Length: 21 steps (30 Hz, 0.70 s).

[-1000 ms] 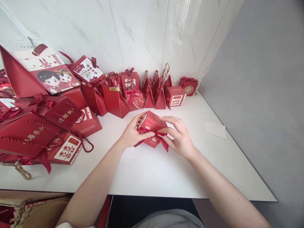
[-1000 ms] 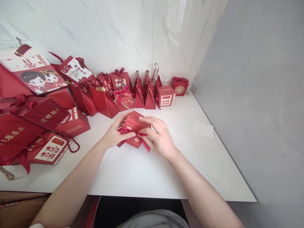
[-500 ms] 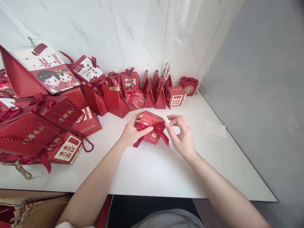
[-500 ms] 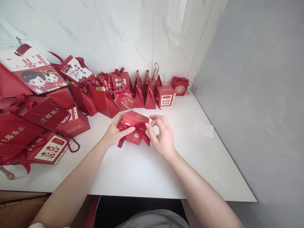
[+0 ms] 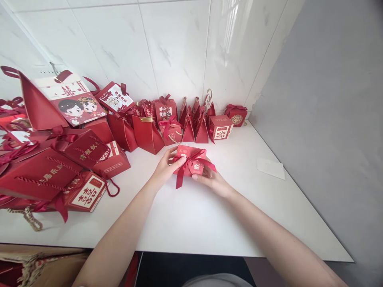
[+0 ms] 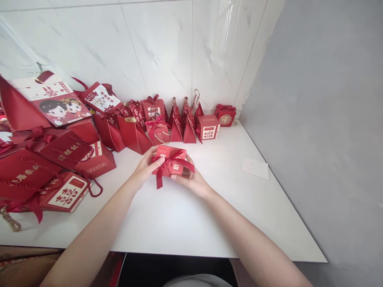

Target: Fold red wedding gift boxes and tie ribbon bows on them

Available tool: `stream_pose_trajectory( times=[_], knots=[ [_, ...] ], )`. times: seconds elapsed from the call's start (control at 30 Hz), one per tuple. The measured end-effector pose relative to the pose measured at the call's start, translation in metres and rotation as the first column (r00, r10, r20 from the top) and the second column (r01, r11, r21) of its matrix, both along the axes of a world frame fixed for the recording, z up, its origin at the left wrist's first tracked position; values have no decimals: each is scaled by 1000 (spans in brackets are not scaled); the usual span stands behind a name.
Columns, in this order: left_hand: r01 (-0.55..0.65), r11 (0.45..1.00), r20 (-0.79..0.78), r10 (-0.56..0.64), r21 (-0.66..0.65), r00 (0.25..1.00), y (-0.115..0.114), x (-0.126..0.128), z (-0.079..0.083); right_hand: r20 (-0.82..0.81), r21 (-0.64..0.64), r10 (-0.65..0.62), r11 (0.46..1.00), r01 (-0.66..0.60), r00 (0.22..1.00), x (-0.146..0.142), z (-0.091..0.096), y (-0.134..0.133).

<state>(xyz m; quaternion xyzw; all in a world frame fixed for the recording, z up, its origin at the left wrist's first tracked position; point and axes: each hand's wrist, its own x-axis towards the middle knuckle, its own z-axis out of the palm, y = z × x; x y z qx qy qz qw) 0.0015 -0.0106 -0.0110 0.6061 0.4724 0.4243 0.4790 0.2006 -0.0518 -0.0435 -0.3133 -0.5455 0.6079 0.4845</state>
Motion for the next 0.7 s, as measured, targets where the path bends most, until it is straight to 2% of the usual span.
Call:
stream_pose_trajectory(
  times=[0.1,0.23,0.37,0.47,0.53,0.6,0.7],
  knots=[
    [14,1000,12,-14,-12,1000,0,1,0,-46,36,4,999,-2,999,2,-6,5],
    [6,996,63,-1,-88,998,3,0,-1,-74,-47,-25,999,21,997,0,-10,6],
    [24,985,147,1,-170,989,9,-4,-4,-103,-64,-63,996,57,993,1,-6,6],
    [66,980,182,-31,-188,983,13,-9,-7,-150,-157,-127,982,103,980,8,0,6],
    [83,988,152,-62,-134,986,15,-13,-8,-163,-205,-152,972,118,975,13,5,5],
    [155,988,80,-153,-23,985,14,-18,-7,-139,-213,-143,971,112,980,19,9,4],
    [340,931,-124,-325,129,937,9,-21,-1,-44,-221,-78,973,67,996,26,13,3]
  ],
)
